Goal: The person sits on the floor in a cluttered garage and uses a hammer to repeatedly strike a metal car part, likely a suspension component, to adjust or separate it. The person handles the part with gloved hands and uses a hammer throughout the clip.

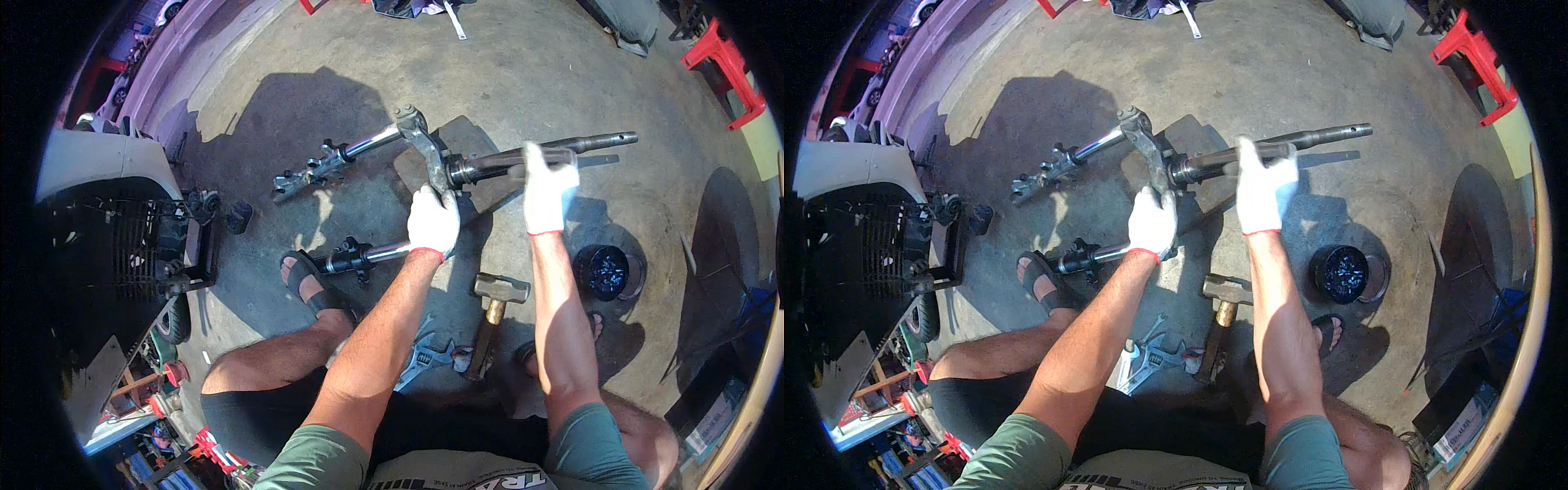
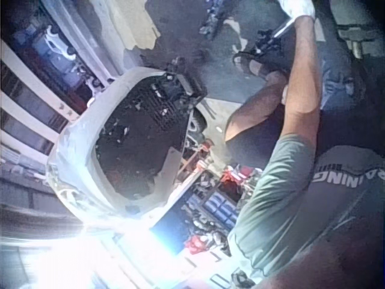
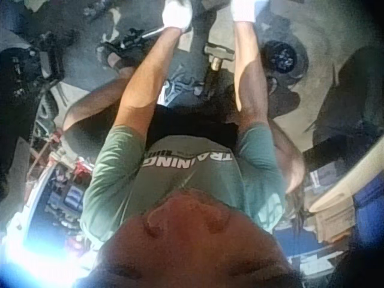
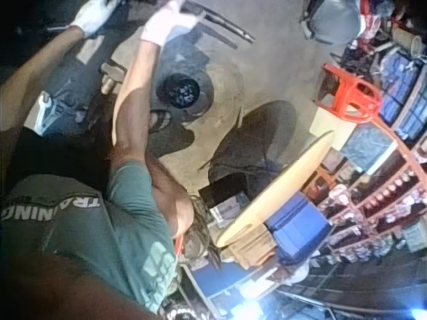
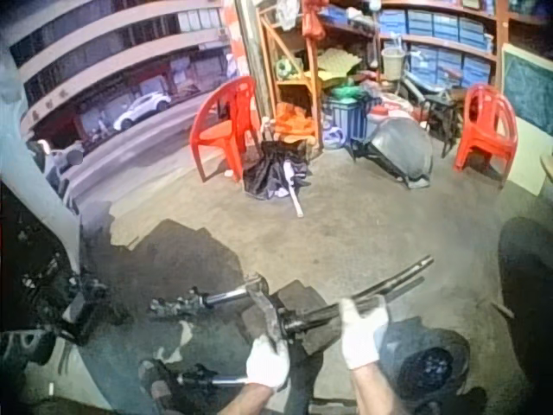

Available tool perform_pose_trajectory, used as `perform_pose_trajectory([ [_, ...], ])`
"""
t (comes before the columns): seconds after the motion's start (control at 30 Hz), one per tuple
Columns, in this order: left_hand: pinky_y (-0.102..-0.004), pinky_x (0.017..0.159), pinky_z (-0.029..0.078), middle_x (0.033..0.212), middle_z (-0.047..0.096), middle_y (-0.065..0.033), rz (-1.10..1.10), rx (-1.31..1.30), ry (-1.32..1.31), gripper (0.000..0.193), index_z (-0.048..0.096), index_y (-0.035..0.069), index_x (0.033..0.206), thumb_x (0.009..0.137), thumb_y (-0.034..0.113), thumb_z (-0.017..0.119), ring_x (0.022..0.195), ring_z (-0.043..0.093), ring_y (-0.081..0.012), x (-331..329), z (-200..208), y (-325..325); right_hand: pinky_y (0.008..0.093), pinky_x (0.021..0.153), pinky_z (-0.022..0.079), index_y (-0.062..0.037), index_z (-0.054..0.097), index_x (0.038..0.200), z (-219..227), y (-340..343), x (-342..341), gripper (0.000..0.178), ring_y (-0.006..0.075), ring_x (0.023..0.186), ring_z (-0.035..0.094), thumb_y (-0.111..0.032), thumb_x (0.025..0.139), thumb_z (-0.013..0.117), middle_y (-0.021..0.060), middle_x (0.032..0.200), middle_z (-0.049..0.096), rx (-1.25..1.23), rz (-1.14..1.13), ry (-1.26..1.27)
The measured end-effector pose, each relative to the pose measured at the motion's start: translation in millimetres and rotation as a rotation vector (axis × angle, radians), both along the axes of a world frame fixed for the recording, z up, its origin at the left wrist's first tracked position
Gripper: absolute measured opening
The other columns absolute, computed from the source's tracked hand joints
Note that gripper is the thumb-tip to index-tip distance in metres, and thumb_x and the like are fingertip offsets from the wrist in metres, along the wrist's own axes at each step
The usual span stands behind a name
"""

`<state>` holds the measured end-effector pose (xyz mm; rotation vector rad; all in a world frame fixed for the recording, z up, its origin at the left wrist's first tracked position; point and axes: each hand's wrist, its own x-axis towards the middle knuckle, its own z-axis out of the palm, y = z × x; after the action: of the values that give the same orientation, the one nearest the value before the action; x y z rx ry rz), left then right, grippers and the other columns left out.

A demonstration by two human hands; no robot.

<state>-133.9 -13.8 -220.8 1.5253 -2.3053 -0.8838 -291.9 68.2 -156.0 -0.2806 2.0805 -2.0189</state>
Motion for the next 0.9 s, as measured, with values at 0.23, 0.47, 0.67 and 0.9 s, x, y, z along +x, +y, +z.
perform_pose_trajectory([
  [0.23, -0.0511, 0.088, 0.051, 0.107, 0.061, -0.0276, 0.009, -0.006, 0.006, 0.04, 0.055, -0.004, 0.112, 0.097, 0.033, 0.055, 0.101, 0.062, -0.0441, 0.4, -1.4, -1.8, 0.0291, 0.051, 0.053, 0.0018, 0.062, 0.098, -2.2, -22.2, -19.6, 0.019, 0.0169, 0.058, 0.065, -0.011, 0.09, 0.074, 0.0111, 0.081, 0.069, -0.063, 0.016, 0.063],
  [0.47, -0.0499, 0.089, 0.05, 0.109, 0.059, -0.0277, 0.004, 0.023, -0.031, 0.044, 0.055, -0.006, 0.114, 0.097, 0.034, 0.054, 0.102, 0.062, -0.0432, 0.5, 1.2, -1.7, 0.0288, 0.075, 0.054, 0.0031, 0.06, 0.11, -35.7, -6.9, -21.1, 0.025, 0.0153, 0.081, 0.066, -0.01, 0.092, 0.072, 0.008, 0.092, 0.068, -0.01, 0.095, -0.213],
  [0.67, -0.0496, 0.089, 0.051, 0.107, 0.06, -0.0276, 0.025, -0.012, -0.013, 0.044, 0.056, -0.006, 0.113, 0.097, 0.034, 0.055, 0.101, 0.062, -0.043, -0.4, -0.6, 0.3, 0.0273, 0.058, 0.05, -0.0022, 0.064, 0.105, -40.5, 8.7, -13.6, 0.014, 0.013, 0.065, 0.062, -0.006, 0.093, 0.069, 0.0053, 0.088, 0.068, -0.124, 0.118, -0.167],
  [0.9, -0.0495, 0.09, 0.051, 0.108, 0.061, -0.0262, 0.014, 0.084, 0.009, 0.045, 0.057, -0.004, 0.114, 0.096, 0.038, 0.056, 0.102, 0.063, -0.042, -7.1, 5.8, 2.4, 0.0281, 0.053, 0.051, -0.0067, 0.066, 0.095, -52.3, 67.9, 6.2, 0.004, 0.0133, 0.06, 0.061, -0.006, 0.091, 0.067, 0.0028, 0.08, 0.067, -0.095, 0.004, -0.223],
])
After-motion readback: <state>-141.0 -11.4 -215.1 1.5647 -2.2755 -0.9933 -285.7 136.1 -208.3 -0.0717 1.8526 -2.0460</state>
